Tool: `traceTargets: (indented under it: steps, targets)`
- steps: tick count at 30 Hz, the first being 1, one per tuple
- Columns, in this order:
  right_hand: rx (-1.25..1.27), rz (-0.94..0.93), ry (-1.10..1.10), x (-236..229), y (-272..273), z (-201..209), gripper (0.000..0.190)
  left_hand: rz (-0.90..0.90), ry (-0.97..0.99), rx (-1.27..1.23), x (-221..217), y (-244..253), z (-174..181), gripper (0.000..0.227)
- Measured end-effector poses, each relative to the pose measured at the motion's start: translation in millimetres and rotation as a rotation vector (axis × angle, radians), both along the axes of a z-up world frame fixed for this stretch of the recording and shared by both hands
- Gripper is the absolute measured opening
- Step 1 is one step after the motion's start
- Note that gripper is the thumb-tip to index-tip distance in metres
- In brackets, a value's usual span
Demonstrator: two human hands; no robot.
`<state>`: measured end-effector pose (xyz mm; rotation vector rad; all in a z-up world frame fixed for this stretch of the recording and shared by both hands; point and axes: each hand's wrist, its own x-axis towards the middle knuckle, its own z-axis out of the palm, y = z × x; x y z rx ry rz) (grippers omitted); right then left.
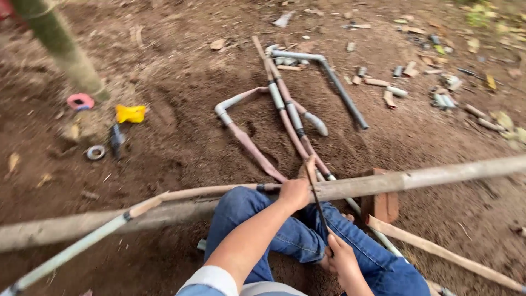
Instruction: Sawing a bamboo pole using a handheld hacksaw blade while sitting on the ground.
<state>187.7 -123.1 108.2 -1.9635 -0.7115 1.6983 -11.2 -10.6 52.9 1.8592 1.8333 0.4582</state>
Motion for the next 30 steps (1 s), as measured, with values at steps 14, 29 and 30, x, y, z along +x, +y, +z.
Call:
traceTargets:
  steps: [14,29,30]
  targets:
    - [-0.089,0.014,0.029,16.5,-25.9,-17.9,0.049,-0.002,0.053,0.113,4.3,7.0,-34.1,0.026]
    - [0.151,-0.004,0.244,49.7,-33.8,-130.8,0.049,0.039,0.047,0.103,0.1,9.3,-32.6,0.024]
    - [0.192,-0.048,0.294,53.2,-35.9,-135.2,0.047,0.037,0.046,0.102,1.4,9.7,-33.5,0.024]
